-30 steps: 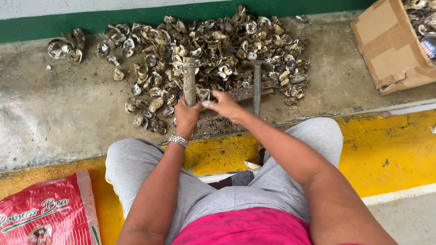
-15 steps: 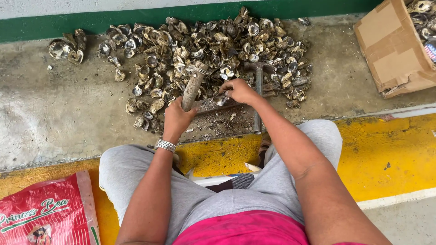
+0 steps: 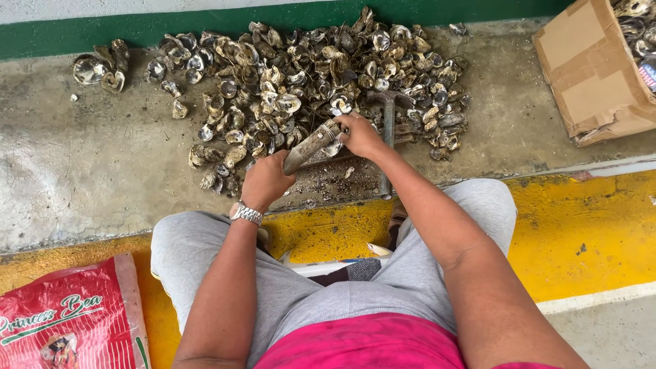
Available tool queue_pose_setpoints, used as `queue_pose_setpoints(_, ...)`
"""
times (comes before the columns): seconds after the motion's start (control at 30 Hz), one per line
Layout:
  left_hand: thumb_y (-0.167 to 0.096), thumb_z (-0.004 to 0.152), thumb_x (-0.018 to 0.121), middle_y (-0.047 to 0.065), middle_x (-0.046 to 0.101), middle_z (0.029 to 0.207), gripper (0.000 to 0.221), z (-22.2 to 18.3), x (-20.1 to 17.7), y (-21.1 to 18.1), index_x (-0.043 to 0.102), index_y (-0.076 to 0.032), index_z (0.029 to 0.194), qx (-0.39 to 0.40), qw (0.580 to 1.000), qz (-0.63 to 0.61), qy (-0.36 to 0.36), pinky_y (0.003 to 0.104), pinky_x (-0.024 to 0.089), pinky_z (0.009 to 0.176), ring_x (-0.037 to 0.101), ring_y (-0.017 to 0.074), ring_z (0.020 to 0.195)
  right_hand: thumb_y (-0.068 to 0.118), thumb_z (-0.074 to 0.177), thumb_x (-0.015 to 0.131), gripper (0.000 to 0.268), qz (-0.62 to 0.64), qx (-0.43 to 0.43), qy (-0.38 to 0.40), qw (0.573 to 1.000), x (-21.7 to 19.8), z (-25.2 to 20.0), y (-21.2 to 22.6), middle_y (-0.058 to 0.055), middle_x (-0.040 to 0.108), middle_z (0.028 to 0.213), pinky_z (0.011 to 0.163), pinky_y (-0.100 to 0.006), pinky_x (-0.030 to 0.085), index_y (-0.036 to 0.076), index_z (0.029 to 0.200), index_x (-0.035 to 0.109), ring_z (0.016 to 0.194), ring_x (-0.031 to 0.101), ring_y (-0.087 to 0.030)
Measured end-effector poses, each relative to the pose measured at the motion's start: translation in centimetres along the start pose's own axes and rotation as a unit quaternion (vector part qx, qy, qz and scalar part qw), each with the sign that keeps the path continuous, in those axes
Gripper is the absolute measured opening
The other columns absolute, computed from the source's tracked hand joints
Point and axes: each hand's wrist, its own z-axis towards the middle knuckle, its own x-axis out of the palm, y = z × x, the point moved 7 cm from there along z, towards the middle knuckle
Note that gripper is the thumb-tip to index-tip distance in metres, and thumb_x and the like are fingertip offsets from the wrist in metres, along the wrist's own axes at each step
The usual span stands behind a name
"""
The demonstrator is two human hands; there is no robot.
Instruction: Processing oyster shells using a hammer and metal anvil on a concrete floor.
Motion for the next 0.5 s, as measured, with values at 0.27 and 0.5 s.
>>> queue_pose_setpoints(0.27,-0.02,0.086,0.075,0.011,0.075,0.084,0.046,-1.4,-0.3,-0.6,0.064,-0.016,0.13,0.024,0.999,0.014,-0.03,0.036,0.06,0.062,0.072,0.0196,0.07,0.018,0.096,0.068,0.042,-0.194,0.117,-0.106,0.968,-6.5,-4.5,-0.7,-0.016,0.056,0.122,0.072,-0.033,0.057,0.001,0.132,0.055,0.092,0.059,-0.023)
queue_pose_setpoints(0.5,-0.019,0.086,0.075,0.013,0.076,0.09,0.047,-2.1,0.9,-0.2,0.064,-0.016,0.131,0.015,0.994,0.085,-0.064,0.04,0.062,0.068,0.075,0.0254,0.079,0.006,0.098,0.055,0.042,0.391,0.28,-0.154,0.863,-3.5,-5.9,-7.5,-0.018,0.056,0.098,0.051,-0.028,0.053,-0.005,0.134,0.036,0.063,0.056,-0.019)
